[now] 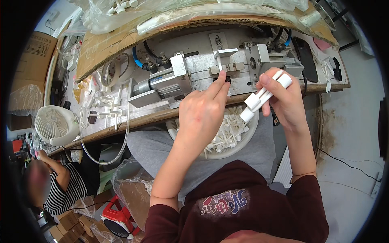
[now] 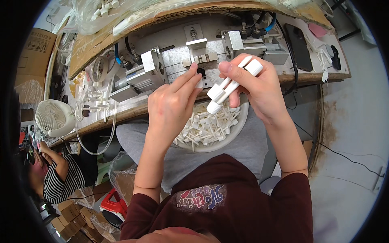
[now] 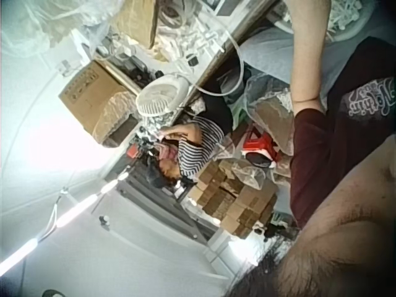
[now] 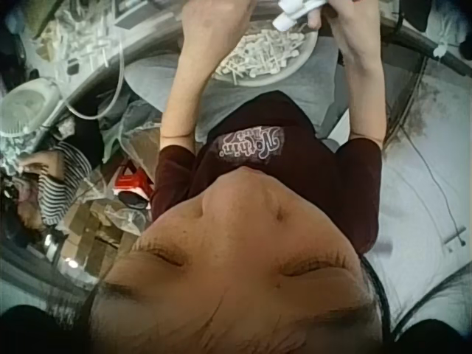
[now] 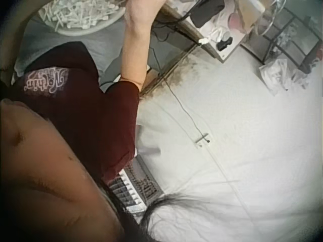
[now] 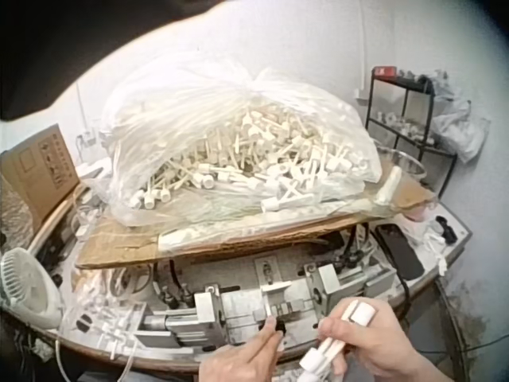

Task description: Manually assembling or pressing white plastic components using a pneumatic machine in a factory workshop.

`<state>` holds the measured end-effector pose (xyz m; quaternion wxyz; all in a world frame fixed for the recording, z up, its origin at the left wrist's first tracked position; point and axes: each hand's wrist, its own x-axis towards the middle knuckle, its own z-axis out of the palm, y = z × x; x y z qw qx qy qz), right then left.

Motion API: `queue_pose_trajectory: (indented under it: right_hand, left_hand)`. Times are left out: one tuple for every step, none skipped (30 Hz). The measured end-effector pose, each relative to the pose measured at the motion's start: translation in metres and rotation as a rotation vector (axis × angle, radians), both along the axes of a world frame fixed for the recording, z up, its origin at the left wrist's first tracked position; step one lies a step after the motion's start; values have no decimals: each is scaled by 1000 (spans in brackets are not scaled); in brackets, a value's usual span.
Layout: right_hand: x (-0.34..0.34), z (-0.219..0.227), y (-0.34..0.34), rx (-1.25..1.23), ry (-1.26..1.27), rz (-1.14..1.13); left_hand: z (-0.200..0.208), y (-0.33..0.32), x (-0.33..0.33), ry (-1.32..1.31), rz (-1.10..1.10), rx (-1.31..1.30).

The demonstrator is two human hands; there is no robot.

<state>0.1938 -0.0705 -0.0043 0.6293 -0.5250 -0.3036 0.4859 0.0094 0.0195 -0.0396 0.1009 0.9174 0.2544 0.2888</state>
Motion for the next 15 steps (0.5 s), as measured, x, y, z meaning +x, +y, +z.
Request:
queue_pose_trajectory:
  right_hand:
    - [1,0,0,-15,25,5]
    - [0,0,0,-29,29,15]
    - [-1,0,0,-44,33,25]
    - [-2,0,0,-58,38,36]
    - [-2,-2,0,-59,40,53]
    - [-2,-4,1,-60,41,69]
    - [-3,-6,2,-62,43,86]
    - [-6,-8,2,-74,57,114]
    - [-8,-9,2,-85,71,142]
    - [-10,-10,3,-96,84,175]
    - [-9,-10,2,-96,115,195]
    - [-8,-10,2,-83,113,171]
    - [-7,-10,2,-70,112,147]
    - [-5,-10,2,-57,112,122]
    - [-3,-7,1,-64,44,84]
  left_hand:
    - [0,0,0,-10,-5,-11]
    - [1,0,0,-21,-10,-22]
    - [3,-1,-1,-113,-74,-135]
    - [5,-3,-3,-204,-137,-249]
    - [8,-5,-5,-295,-200,-363]
    - [12,-7,-6,-319,-258,-366]
    - [17,-10,-8,-342,-315,-371]
    - [21,-13,-10,-366,-372,-375]
    - [23,-17,-12,-351,-380,-426]
    - [25,-18,-14,-335,-358,-444]
    - [27,-19,-15,-318,-337,-461]
    - [28,-19,-16,-301,-317,-479]
    - [28,-20,-16,-324,-291,-458]
    - [25,-19,-17,-349,-244,-430]
    - [21,-18,-18,-374,-198,-402]
